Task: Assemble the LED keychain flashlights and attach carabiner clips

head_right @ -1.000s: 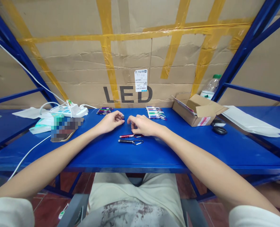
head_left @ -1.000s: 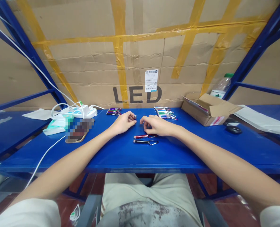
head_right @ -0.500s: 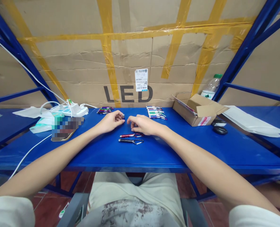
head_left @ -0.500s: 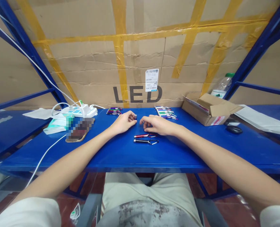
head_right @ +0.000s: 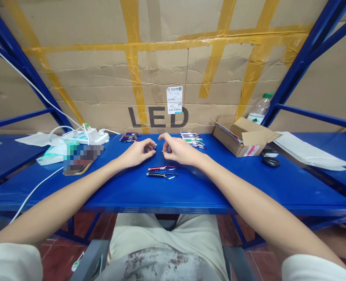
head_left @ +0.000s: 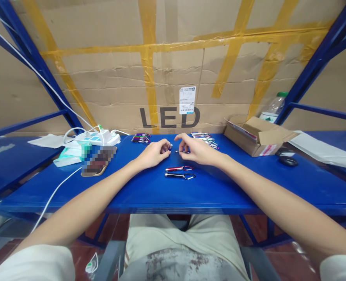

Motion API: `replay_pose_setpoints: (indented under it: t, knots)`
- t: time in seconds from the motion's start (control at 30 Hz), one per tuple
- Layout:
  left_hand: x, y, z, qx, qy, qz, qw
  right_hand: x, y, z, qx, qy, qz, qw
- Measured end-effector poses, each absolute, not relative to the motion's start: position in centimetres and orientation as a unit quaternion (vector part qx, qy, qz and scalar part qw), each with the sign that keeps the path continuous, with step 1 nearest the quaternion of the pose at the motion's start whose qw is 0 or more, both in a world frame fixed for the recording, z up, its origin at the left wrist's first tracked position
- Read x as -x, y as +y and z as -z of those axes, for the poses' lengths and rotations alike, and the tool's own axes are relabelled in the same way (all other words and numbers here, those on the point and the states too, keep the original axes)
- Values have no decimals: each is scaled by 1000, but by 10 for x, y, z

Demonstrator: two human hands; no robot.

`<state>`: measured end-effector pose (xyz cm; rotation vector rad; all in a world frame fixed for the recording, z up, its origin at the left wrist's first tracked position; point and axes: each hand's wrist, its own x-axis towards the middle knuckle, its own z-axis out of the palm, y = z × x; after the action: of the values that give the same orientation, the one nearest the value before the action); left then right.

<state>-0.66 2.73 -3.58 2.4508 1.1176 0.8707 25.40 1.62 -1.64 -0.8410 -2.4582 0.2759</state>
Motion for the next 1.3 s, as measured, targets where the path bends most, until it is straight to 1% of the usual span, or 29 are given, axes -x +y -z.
replay_pose_setpoints:
  t: [0.17,0.33,0.87,1.1,1.3]
  knots:
    - [3,23,34,-866,362,-298,176,-254,14,15,307,-890,-96,324]
    - [-2,16,29,-883,323,-296,165,-250,12,16,291,-884,-90,355]
    - [-3,11,23,-887,330,-296,129,-250,11,13,286,-887,-86,352]
    - [-3,11,23,-887,326,-304,124,-250,11,14,280,-889,-64,357]
    - [1,14,23,-894,324,-294,92,-252,12,11,273,-888,-45,367]
